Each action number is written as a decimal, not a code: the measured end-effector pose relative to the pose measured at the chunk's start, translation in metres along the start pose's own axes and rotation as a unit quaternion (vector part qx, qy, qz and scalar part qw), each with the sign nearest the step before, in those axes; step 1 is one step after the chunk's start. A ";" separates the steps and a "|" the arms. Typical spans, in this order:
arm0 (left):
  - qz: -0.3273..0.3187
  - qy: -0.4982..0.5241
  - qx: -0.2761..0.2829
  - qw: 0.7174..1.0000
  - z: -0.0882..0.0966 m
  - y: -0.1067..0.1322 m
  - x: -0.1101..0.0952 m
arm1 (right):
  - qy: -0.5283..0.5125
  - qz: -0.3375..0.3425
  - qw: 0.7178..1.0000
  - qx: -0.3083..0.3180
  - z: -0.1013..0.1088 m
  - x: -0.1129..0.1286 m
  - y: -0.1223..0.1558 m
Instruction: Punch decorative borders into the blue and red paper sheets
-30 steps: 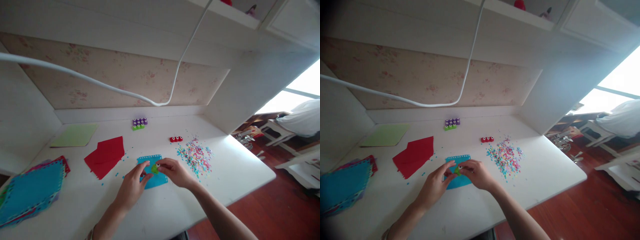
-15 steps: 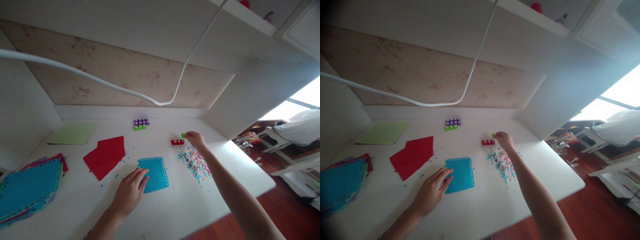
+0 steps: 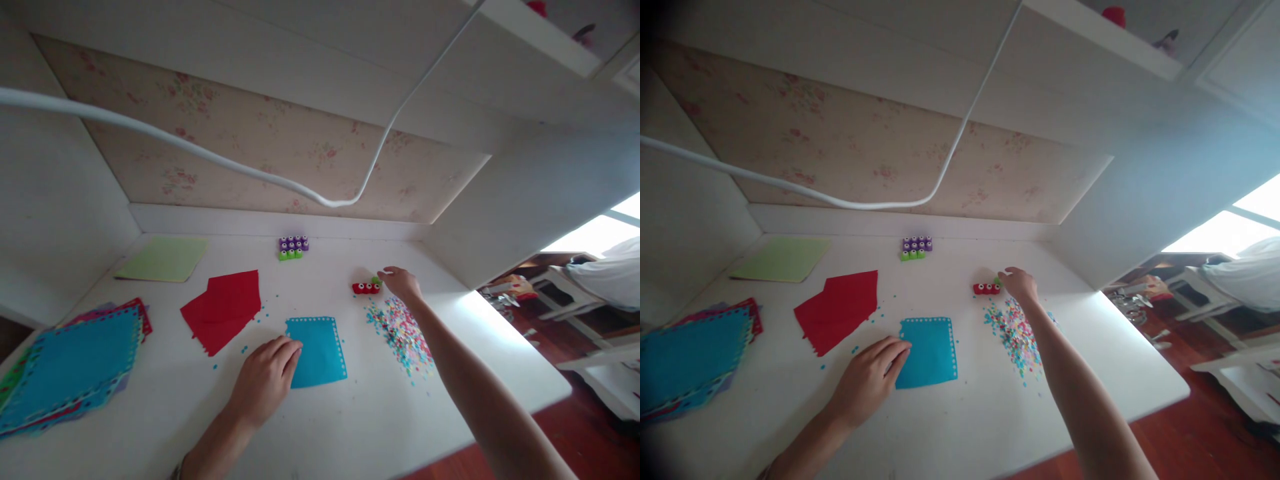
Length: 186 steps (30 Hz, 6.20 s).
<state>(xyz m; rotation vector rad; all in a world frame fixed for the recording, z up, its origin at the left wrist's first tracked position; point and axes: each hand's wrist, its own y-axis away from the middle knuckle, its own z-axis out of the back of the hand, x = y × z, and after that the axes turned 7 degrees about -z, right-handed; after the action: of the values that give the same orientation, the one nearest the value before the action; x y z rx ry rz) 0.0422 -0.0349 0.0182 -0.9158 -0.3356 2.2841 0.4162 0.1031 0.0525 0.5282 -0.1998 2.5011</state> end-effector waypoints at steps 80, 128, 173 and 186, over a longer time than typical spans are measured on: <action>0.149 0.119 0.063 0.980 0.022 0.016 0.039 | -0.355 0.093 0.888 0.276 -0.068 0.050 0.170; 0.134 0.123 0.080 0.980 0.021 0.017 0.038 | -0.308 0.145 0.906 0.253 -0.062 0.051 0.169; 0.020 -0.002 0.123 0.992 0.028 0.014 0.025 | -0.008 0.456 0.878 0.148 -0.061 0.036 0.205; 0.028 -0.012 0.133 0.991 0.028 0.015 0.025 | -0.027 0.443 0.883 0.153 -0.061 0.036 0.205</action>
<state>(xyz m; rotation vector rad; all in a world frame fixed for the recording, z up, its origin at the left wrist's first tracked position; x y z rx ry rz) 0.0020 -0.0298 0.0185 -0.7693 -0.0142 2.3220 0.2541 -0.0325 0.0057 0.7562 -0.0633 3.4514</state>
